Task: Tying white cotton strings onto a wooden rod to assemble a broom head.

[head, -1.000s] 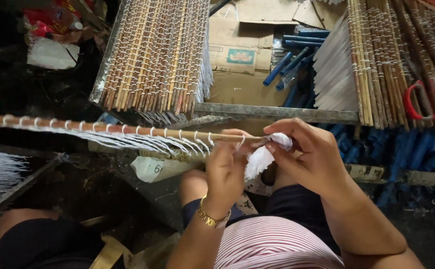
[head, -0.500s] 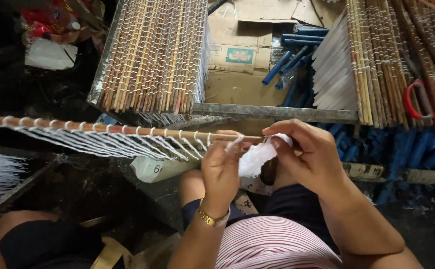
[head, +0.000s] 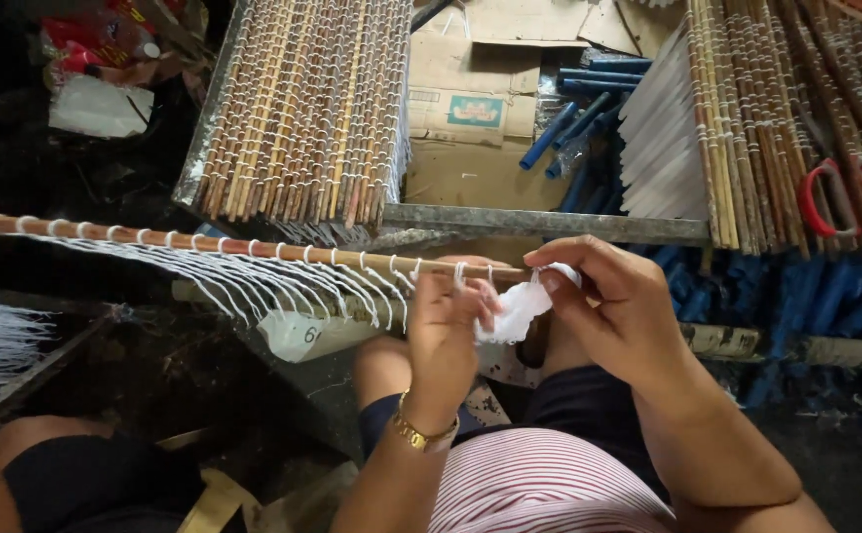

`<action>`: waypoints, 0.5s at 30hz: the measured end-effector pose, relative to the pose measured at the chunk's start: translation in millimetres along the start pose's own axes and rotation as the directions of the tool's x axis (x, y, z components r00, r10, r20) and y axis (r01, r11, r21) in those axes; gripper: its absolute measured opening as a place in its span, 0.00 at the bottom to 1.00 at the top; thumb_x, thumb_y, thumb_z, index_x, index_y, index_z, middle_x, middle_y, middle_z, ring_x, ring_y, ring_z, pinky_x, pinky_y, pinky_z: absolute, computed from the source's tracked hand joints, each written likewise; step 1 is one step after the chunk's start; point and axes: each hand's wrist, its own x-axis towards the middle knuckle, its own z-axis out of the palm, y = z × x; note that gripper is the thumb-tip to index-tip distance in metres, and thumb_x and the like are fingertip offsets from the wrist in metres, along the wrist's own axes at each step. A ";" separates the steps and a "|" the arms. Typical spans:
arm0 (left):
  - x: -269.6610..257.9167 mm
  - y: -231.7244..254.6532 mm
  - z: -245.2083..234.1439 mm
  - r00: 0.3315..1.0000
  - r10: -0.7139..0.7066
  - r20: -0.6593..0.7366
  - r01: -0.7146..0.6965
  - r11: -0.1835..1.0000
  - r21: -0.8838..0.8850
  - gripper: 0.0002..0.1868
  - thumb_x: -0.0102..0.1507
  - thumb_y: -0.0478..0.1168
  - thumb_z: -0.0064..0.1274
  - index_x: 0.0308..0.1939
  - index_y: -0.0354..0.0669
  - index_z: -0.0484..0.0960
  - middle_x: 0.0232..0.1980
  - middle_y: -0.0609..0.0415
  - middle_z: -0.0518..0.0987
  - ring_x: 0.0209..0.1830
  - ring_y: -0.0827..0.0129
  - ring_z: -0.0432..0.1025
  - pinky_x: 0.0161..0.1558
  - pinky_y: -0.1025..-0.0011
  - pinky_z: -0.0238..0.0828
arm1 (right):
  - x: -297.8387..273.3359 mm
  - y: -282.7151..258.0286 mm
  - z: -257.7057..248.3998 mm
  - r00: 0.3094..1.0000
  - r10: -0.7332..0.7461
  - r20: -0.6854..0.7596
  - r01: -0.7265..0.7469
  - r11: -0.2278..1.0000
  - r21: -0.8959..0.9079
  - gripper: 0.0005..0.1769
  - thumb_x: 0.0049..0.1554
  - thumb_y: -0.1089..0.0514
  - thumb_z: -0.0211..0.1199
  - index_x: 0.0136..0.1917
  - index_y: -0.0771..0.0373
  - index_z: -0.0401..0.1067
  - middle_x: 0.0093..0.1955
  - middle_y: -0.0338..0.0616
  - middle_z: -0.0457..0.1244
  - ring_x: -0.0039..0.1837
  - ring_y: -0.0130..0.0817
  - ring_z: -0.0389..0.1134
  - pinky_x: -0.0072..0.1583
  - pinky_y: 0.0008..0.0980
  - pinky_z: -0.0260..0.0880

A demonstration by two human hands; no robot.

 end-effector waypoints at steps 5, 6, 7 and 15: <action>2.0 13.8 -0.4 0.962 0.193 0.194 -0.268 0.808 0.525 0.07 0.61 0.39 0.66 0.42 0.44 0.88 0.26 0.55 0.72 0.22 0.70 0.65 0.28 0.74 0.66 | 2.4 -0.6 1.0 1.000 -0.018 0.013 0.018 1.000 0.020 0.08 0.61 0.59 0.61 0.52 0.60 0.79 0.29 0.41 0.60 0.29 0.30 0.57 0.35 0.26 0.64; 2.3 17.5 2.7 0.954 0.221 0.201 -0.291 0.835 0.467 0.06 0.60 0.36 0.66 0.41 0.45 0.89 0.31 0.53 0.77 0.28 0.68 0.70 0.34 0.72 0.70 | 1.4 0.8 1.4 1.000 -0.019 0.018 0.018 1.000 0.017 0.10 0.58 0.58 0.66 0.54 0.59 0.79 0.31 0.43 0.63 0.30 0.31 0.61 0.35 0.27 0.67; 2.7 21.1 5.7 0.947 0.249 0.205 -0.314 0.858 0.406 0.06 0.60 0.33 0.65 0.40 0.46 0.90 0.36 0.51 0.83 0.34 0.65 0.75 0.40 0.70 0.74 | 0.4 2.3 1.9 1.000 -0.019 0.024 0.019 1.000 0.015 0.15 0.55 0.57 0.71 0.55 0.58 0.78 0.32 0.45 0.66 0.30 0.33 0.65 0.35 0.28 0.69; 3.5 21.0 -7.1 0.992 0.045 0.116 -0.072 0.967 0.246 0.08 0.71 0.34 0.47 0.43 0.35 0.82 0.33 0.50 0.80 0.33 0.73 0.69 0.41 0.73 0.69 | 8.5 -7.6 1.2 0.999 -0.049 0.004 0.049 0.999 0.003 0.12 0.60 0.65 0.61 0.56 0.59 0.79 0.30 0.43 0.62 0.28 0.30 0.58 0.34 0.27 0.65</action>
